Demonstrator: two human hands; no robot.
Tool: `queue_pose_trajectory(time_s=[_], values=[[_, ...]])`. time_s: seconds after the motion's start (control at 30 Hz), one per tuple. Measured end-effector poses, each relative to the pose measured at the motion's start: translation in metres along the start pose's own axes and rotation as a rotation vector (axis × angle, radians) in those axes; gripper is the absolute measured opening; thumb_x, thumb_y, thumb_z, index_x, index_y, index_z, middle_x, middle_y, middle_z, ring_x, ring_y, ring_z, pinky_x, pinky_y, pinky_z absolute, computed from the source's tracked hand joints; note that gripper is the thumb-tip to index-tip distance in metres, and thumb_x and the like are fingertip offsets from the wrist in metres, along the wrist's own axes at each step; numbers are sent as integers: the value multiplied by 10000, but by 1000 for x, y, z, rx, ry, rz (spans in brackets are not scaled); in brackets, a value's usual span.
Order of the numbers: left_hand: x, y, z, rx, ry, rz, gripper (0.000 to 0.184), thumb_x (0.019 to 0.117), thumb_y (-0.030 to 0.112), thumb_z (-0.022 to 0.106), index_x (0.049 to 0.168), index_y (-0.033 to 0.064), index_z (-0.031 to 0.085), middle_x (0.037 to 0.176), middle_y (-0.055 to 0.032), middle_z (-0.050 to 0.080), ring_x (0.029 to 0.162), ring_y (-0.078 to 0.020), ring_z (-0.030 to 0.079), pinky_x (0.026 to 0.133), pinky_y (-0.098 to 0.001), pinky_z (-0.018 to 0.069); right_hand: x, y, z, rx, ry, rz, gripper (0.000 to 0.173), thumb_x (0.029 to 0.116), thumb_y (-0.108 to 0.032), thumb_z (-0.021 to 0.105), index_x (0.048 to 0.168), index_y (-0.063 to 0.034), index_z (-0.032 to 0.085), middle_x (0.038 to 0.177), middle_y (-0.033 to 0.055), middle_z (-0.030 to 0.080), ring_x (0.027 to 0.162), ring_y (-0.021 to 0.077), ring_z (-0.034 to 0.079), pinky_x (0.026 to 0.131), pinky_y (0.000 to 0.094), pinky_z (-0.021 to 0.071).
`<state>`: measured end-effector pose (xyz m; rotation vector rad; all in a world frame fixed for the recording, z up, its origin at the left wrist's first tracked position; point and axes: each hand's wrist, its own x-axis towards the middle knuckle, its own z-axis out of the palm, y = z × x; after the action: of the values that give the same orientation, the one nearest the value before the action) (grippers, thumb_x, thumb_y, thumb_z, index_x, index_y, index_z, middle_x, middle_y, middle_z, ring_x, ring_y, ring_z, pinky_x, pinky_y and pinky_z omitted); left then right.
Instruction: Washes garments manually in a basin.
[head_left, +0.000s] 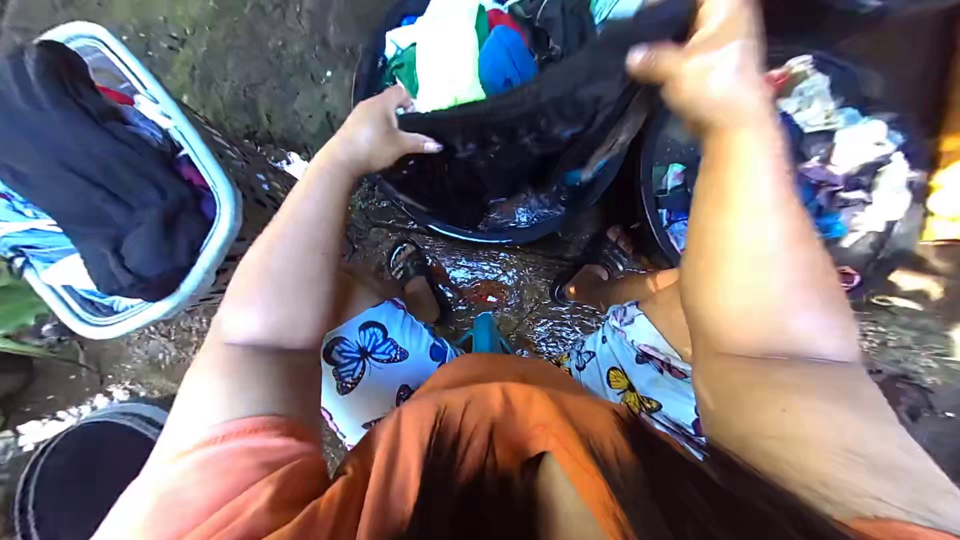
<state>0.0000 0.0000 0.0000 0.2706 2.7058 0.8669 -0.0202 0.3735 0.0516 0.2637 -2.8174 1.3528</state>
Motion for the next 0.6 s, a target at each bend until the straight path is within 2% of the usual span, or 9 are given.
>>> queue_pose_trajectory(time_s=[0.03, 0.1, 0.17, 0.27, 0.37, 0.43, 0.47, 0.53, 0.6], values=[[4, -7, 4, 22, 1, -51, 589, 877, 362, 817, 1274, -6, 586, 1150, -295, 657, 1102, -463, 638, 968, -692, 465, -2, 24, 14, -12, -81, 10, 529, 845, -40, 742, 1325, 22, 529, 1307, 190, 599, 1206, 225, 602, 1034, 414, 519], [16, -7, 19, 134, -47, -115, 541, 902, 376, 791, 1248, -11, 643, 1196, -310, 655, 1171, -495, 613, 1002, -724, 436, -8, 61, 48, -100, -215, 97, 568, 781, 23, 776, 1289, 49, 524, 1227, 262, 612, 1145, 364, 618, 975, 553, 520], [34, -1, 55, 297, -172, -111, 551, 937, 422, 734, 1277, -4, 649, 1292, -320, 610, 1260, -515, 555, 1023, -736, 424, -8, 82, 94, -221, -394, 191, 588, 780, -23, 804, 1292, 46, 524, 1168, 303, 632, 1107, 463, 624, 926, 675, 496], [58, 9, 126, 311, -312, -189, 692, 933, 421, 732, 1440, 0, 520, 1431, -350, 493, 1350, -557, 451, 1007, -769, 409, -11, 88, 161, -376, -579, 395, 887, 772, -229, 892, 1489, -35, 406, 1292, 337, 600, 1195, 531, 588, 968, 741, 455], [74, 6, 171, 284, -326, -299, 718, 909, 348, 748, 1470, 5, 460, 1440, -333, 489, 1344, -548, 460, 940, -771, 440, -11, 84, 203, -512, -643, 558, 1053, 780, -180, 858, 1620, -80, 231, 1495, 365, 417, 1320, 557, 483, 1008, 729, 440], [80, -1, 188, 301, -375, -320, 766, 892, 312, 737, 1510, 1, 408, 1469, -323, 473, 1366, -539, 443, 962, -768, 423, -13, 93, 218, -550, -704, 573, 922, 849, -120, 761, 1607, -25, 246, 1512, 368, 395, 1346, 550, 462, 1014, 714, 444], [83, -5, 194, 309, -422, -314, 751, 900, 308, 724, 1502, -17, 413, 1477, -317, 471, 1374, -524, 443, 989, -759, 411, -14, 99, 223, -568, -749, 557, 794, 896, -99, 705, 1571, 26, 306, 1501, 365, 420, 1358, 544, 458, 1031, 713, 431], [90, -16, 205, 313, -549, -267, 541, 967, 296, 658, 1356, -70, 571, 1463, -305, 498, 1371, -499, 462, 1023, -748, 403, -11, 114, 227, -581, -834, 526, 587, 944, -69, 663, 1460, 115, 451, 1526, 345, 413, 1424, 520, 389, 1103, 716, 356], [97, -28, 206, 291, -669, -244, 443, 1011, 293, 580, 1290, -49, 619, 1366, -298, 580, 1292, -486, 545, 991, -728, 434, -12, 128, 226, -545, -837, 535, 628, 979, -81, 623, 1527, 94, 370, 1583, 329, 348, 1463, 503, 348, 1142, 701, 316]])
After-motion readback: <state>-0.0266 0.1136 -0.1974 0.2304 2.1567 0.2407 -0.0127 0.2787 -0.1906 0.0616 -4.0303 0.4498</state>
